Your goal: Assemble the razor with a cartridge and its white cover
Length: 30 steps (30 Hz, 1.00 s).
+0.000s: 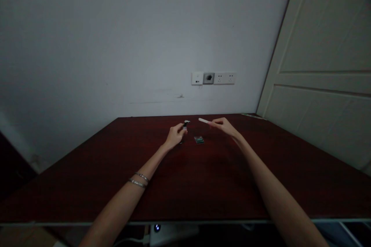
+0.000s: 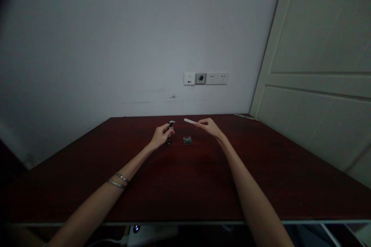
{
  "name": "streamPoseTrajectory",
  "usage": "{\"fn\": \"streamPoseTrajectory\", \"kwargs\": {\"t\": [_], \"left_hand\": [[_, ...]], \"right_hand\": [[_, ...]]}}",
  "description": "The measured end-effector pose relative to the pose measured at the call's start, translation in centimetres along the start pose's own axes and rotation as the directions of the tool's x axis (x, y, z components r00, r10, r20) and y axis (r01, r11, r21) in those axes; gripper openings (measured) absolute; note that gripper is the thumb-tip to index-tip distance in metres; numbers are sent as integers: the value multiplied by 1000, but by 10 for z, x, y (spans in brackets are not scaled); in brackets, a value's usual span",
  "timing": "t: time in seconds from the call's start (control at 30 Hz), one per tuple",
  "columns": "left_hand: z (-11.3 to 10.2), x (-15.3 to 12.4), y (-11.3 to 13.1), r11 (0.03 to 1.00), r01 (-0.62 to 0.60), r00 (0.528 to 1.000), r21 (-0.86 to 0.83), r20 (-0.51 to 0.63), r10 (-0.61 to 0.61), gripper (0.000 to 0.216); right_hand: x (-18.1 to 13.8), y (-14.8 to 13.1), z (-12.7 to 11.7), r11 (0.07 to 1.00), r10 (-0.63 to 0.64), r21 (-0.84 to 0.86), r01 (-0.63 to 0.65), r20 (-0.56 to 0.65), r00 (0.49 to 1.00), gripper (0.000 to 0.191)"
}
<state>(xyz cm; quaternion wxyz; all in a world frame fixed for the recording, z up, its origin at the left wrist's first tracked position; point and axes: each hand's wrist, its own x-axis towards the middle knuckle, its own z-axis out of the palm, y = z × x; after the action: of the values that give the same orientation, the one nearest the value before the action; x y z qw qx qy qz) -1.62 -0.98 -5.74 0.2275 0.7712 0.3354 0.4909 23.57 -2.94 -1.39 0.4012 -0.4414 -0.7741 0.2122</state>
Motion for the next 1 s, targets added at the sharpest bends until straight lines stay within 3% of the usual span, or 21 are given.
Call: {"fn": "streamPoseTrajectory", "kwargs": {"t": [0.13,0.23,0.43,0.7,0.9,1.0], "left_hand": [[-5,0,-5,987,-93,996,133,-1,94,17],[-6,-1,-6,977,-130,991,170,51,123,21],[-8,0,-7,959,-214,974,184,119,194,22],[-7,0,-13,944,-248,967,218,115,227,25],[-9,1,-13,939,-258,966,227,86,244,23],[-8,1,-11,936,-260,965,237,85,247,23]], "right_hand": [[-4,-28,3,1000,-20,15,18,186,982,43],[-5,-44,16,999,-39,-13,43,234,972,43],[-8,-32,10,989,32,-146,4,247,969,42],[-7,-37,13,991,3,-127,32,263,965,44],[-9,-23,-1,984,97,-170,-59,224,970,44],[-9,-29,4,994,39,-109,-14,232,972,44]]}}
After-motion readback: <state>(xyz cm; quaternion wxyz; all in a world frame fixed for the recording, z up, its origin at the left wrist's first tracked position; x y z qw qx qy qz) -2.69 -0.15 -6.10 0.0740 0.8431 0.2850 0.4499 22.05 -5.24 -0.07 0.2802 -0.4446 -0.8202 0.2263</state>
